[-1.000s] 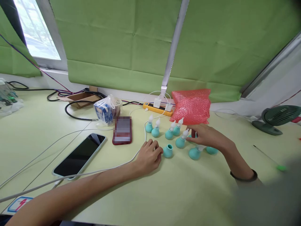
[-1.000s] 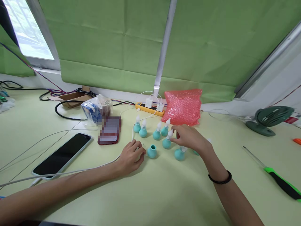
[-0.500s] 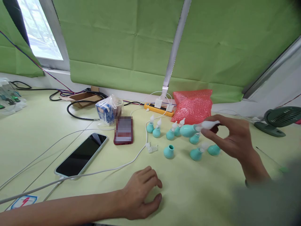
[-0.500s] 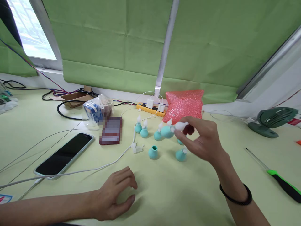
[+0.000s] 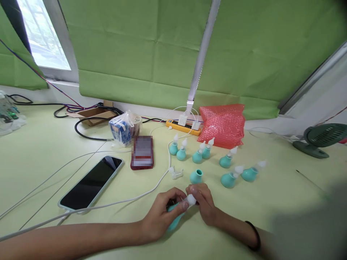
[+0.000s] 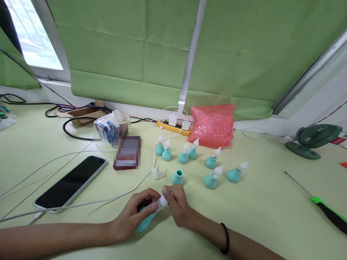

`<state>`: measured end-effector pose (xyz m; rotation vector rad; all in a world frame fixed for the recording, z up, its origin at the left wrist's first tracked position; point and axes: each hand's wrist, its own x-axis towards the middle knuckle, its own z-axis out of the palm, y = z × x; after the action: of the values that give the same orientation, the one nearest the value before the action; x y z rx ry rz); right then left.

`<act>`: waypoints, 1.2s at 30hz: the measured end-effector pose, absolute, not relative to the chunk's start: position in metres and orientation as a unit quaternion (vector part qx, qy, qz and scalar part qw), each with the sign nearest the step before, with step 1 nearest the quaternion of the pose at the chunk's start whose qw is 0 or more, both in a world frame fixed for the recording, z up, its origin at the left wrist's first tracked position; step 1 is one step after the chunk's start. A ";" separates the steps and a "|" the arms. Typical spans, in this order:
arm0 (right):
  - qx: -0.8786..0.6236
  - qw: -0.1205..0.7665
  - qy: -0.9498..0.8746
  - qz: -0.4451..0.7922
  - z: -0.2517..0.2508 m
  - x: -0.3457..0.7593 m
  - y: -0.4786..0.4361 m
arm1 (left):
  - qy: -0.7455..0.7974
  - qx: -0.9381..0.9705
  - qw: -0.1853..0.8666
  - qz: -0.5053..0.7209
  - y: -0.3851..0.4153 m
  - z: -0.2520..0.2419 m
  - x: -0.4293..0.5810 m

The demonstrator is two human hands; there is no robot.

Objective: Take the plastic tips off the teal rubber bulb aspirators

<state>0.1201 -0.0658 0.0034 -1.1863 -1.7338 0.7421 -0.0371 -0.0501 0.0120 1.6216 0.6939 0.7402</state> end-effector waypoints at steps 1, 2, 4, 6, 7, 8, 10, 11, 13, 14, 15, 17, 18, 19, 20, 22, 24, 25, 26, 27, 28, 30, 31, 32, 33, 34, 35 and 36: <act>-0.495 0.450 -0.664 0.335 0.002 0.118 -0.062 | 0.304 0.690 0.579 0.311 -0.049 0.011 -0.036; -0.513 0.457 -0.622 0.375 0.001 0.115 -0.059 | 0.308 0.689 0.582 0.303 -0.048 0.011 -0.036; -0.540 0.463 -0.537 0.454 0.000 0.109 -0.056 | 0.312 0.687 0.590 0.287 -0.047 0.012 -0.035; -0.546 0.466 -0.471 0.513 -0.001 0.105 -0.054 | 0.307 0.679 0.602 0.287 -0.048 0.013 -0.036; -0.541 0.469 -0.449 0.534 -0.001 0.103 -0.053 | 0.304 0.677 0.601 0.298 -0.048 0.014 -0.037; -0.534 0.473 -0.436 0.548 -0.001 0.103 -0.052 | 0.300 0.678 0.595 0.311 -0.049 0.014 -0.038; -0.519 0.485 -0.440 0.549 0.000 0.104 -0.050 | 0.301 0.678 0.577 0.341 -0.050 0.014 -0.040; -0.516 0.491 -0.460 0.531 0.000 0.105 -0.050 | 0.310 0.671 0.571 0.357 -0.050 0.014 -0.040; -0.516 0.497 -0.533 0.450 -0.002 0.109 -0.051 | 0.349 0.637 0.572 0.382 -0.048 0.013 -0.040; -0.517 0.492 -0.576 0.398 -0.003 0.112 -0.051 | 0.373 0.612 0.576 0.393 -0.046 0.012 -0.040; -0.517 0.483 -0.616 0.345 -0.005 0.114 -0.051 | 0.392 0.590 0.581 0.402 -0.044 0.011 -0.040; -0.523 0.458 -0.670 0.260 -0.009 0.116 -0.051 | 0.395 0.558 0.601 0.414 -0.040 0.009 -0.039; -0.529 0.447 -0.682 0.233 -0.011 0.117 -0.050 | 0.378 0.548 0.616 0.420 -0.039 0.008 -0.039; -0.536 0.436 -0.689 0.217 -0.014 0.116 -0.050 | 0.358 0.540 0.631 0.426 -0.039 0.007 -0.039; -0.539 0.430 -0.694 0.208 -0.015 0.116 -0.049 | 0.343 0.534 0.643 0.429 -0.039 0.006 -0.039; -0.537 0.421 -0.701 0.205 -0.017 0.114 -0.047 | 0.342 0.522 0.652 0.430 -0.040 0.006 -0.039; -0.528 0.426 -0.703 0.213 -0.016 0.113 -0.048 | 0.365 0.520 0.644 0.426 -0.042 0.007 -0.039; -0.522 0.433 -0.702 0.218 -0.015 0.113 -0.049 | 0.373 0.526 0.636 0.424 -0.043 0.007 -0.039; -0.512 0.440 -0.703 0.224 -0.013 0.113 -0.051 | 0.376 0.537 0.625 0.425 -0.044 0.008 -0.039; -0.499 0.443 -0.708 0.232 -0.011 0.113 -0.054 | 0.374 0.549 0.613 0.427 -0.044 0.008 -0.039; -0.485 0.441 -0.715 0.242 -0.009 0.113 -0.056 | 0.369 0.563 0.601 0.431 -0.045 0.008 -0.039; -0.454 0.431 -0.736 0.259 -0.005 0.112 -0.062 | 0.353 0.585 0.583 0.439 -0.047 0.007 -0.039; -0.441 0.430 -0.744 0.260 -0.003 0.112 -0.064 | 0.342 0.592 0.580 0.443 -0.048 0.007 -0.039; -0.431 0.431 -0.751 0.257 -0.002 0.111 -0.065 | 0.330 0.596 0.581 0.445 -0.049 0.007 -0.039; -0.422 0.434 -0.756 0.249 -0.001 0.110 -0.067 | 0.320 0.598 0.582 0.449 -0.050 0.006 -0.039; -0.416 0.436 -0.761 0.241 0.000 0.110 -0.068 | 0.311 0.599 0.583 0.452 -0.051 0.006 -0.038; -0.412 0.433 -0.767 0.233 0.001 0.109 -0.068 | 0.302 0.600 0.585 0.455 -0.052 0.006 -0.038; -0.410 0.426 -0.774 0.226 0.002 0.108 -0.068 | 0.291 0.601 0.587 0.457 -0.053 0.005 -0.038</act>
<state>0.1083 -0.0682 0.0024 -1.0245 -1.9353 0.5645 -0.0382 -0.0532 0.0052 1.4010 0.6787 1.0651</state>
